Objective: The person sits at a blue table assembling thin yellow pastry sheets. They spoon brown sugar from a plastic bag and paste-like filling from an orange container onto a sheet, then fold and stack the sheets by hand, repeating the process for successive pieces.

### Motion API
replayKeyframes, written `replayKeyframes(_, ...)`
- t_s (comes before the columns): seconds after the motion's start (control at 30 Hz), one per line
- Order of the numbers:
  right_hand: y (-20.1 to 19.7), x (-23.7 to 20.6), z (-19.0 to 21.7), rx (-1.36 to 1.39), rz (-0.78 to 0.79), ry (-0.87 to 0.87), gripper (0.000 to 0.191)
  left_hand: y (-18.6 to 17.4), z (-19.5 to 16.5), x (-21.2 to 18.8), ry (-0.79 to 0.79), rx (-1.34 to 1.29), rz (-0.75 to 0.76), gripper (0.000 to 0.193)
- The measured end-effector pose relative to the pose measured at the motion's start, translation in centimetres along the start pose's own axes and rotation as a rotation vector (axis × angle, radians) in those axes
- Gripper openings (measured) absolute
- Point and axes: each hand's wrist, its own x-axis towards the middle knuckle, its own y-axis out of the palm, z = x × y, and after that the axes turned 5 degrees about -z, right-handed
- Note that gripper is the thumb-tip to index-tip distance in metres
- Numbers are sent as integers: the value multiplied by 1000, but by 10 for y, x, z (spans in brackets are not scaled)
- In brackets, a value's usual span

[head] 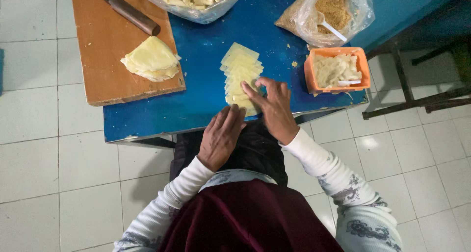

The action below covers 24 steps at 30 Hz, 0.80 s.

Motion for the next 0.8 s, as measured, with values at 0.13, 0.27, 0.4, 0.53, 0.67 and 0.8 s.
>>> replayKeyframes(0.13,-3,15,-14,290,50,27,72,3,1,-6,42,61,-20,50)
replayKeyframes(0.27,-3,19,-11,367,55,35,62,4,0,-9,41,84,-6,51)
replayKeyframes(0.4,-5,17,-15,245,40,-21,60,3,-2,-9,51,103,19,52)
replayKeyframes(0.53,-11,44,-41,436,133,166,61,3,-3,-9,62,126,-6,55)
replayKeyframes(0.67,-3,129,-71,982,3,223,49,4,-5,-10,68,139,-28,57)
replayKeyframes(0.8,2,190,-100,1117,-231,9,17,4,-5,-12,55,143,-18,58)
